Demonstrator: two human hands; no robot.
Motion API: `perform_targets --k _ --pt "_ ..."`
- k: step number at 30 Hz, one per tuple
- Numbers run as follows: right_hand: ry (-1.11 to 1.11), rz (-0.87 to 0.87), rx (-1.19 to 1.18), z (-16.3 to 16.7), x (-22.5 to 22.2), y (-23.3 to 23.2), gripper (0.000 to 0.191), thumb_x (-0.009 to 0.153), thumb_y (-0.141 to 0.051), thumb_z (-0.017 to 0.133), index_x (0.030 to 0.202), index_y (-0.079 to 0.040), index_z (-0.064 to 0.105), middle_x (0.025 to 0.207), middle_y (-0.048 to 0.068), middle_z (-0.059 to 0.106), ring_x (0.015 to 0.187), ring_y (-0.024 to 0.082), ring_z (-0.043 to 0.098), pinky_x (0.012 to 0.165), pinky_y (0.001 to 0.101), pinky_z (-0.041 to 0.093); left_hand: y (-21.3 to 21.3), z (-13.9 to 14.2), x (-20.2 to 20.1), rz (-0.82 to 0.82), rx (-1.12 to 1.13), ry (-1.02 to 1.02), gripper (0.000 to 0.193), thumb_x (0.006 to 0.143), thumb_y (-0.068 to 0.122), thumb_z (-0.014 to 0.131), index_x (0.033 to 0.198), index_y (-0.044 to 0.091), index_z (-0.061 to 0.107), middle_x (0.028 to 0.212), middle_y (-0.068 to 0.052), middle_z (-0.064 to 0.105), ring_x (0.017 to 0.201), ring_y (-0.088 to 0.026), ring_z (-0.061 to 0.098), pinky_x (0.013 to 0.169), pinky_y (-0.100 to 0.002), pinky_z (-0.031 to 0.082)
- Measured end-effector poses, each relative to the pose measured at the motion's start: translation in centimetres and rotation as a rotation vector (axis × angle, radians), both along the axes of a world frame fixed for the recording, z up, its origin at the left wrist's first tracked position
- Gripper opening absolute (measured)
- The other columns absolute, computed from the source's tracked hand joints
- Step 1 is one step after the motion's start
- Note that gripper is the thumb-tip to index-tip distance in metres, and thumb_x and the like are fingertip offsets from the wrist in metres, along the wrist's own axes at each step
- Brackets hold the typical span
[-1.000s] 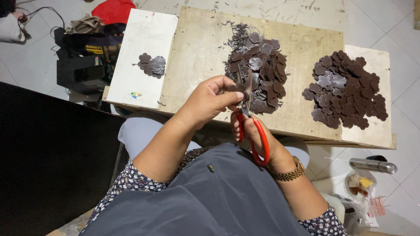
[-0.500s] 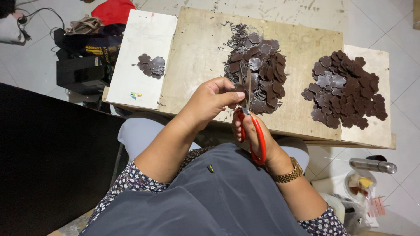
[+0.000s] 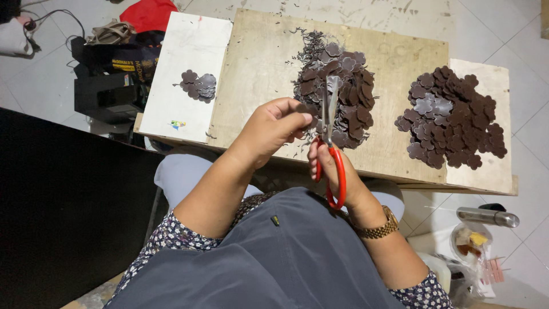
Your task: The person trims the edges of dark brown flower-shaped felt pieces using red-handled scissors. They hold each piece in the left hand and carefully cut around the perimeter, then place the trimmed pieces into a pile on the wooden board.
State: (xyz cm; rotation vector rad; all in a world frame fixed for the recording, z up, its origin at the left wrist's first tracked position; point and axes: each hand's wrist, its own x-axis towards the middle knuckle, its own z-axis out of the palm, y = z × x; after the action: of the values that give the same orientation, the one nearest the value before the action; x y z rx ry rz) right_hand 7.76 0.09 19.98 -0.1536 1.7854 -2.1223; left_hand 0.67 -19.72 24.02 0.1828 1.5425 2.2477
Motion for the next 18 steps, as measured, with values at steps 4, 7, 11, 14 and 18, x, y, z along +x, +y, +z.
perform_targets --k 4,7,11,14,18 --pt "0.030 0.072 0.071 -0.2 0.0 0.0 0.041 0.105 -0.050 0.048 0.102 -0.009 0.055 0.087 -0.001 0.051 0.076 0.009 0.051 0.070 0.0253 0.048 -0.1 -0.1 -0.3 0.015 -0.030 -0.083 0.012 0.094 0.017 0.065 0.098 0.007 0.069 0.088 -0.001 0.072 0.079 -0.008 0.067 0.069 -0.025 0.054" --pt "0.049 0.133 0.051 0.1 0.1 0.2 0.044 0.105 -0.052 0.047 0.103 -0.009 0.055 0.088 -0.001 0.051 0.078 0.009 0.052 0.071 0.0257 0.048 -0.1 -0.2 -0.5 0.042 -0.072 -0.056 0.012 0.093 0.015 0.063 0.097 0.006 0.070 0.089 0.000 0.071 0.080 -0.007 0.065 0.070 -0.026 0.056" --pt "0.066 0.174 0.126 0.5 0.2 0.2 0.049 0.104 -0.056 0.046 0.104 -0.008 0.055 0.088 -0.001 0.051 0.078 0.009 0.052 0.070 0.0256 0.048 -0.3 -0.1 -0.4 0.051 -0.087 0.035 0.012 0.093 0.014 0.063 0.093 0.004 0.069 0.087 -0.001 0.069 0.079 -0.007 0.063 0.071 -0.026 0.057" --pt "0.061 0.178 0.106 0.8 0.3 0.1 0.051 0.102 -0.058 0.047 0.106 -0.008 0.056 0.090 -0.001 0.052 0.078 0.009 0.051 0.070 0.0253 0.047 -0.4 0.0 -0.3 0.042 -0.111 0.087 0.013 0.093 0.015 0.064 0.091 0.004 0.070 0.084 -0.002 0.070 0.075 -0.008 0.063 0.069 -0.025 0.055" --pt "0.061 0.173 0.120 1.1 0.4 0.2 0.052 0.102 -0.059 0.048 0.107 -0.008 0.056 0.089 0.000 0.052 0.077 0.009 0.050 0.070 0.0250 0.046 -0.5 0.4 -0.2 0.036 -0.154 0.101 0.014 0.091 0.016 0.064 0.089 0.003 0.069 0.081 -0.001 0.070 0.071 -0.008 0.063 0.067 -0.025 0.054"
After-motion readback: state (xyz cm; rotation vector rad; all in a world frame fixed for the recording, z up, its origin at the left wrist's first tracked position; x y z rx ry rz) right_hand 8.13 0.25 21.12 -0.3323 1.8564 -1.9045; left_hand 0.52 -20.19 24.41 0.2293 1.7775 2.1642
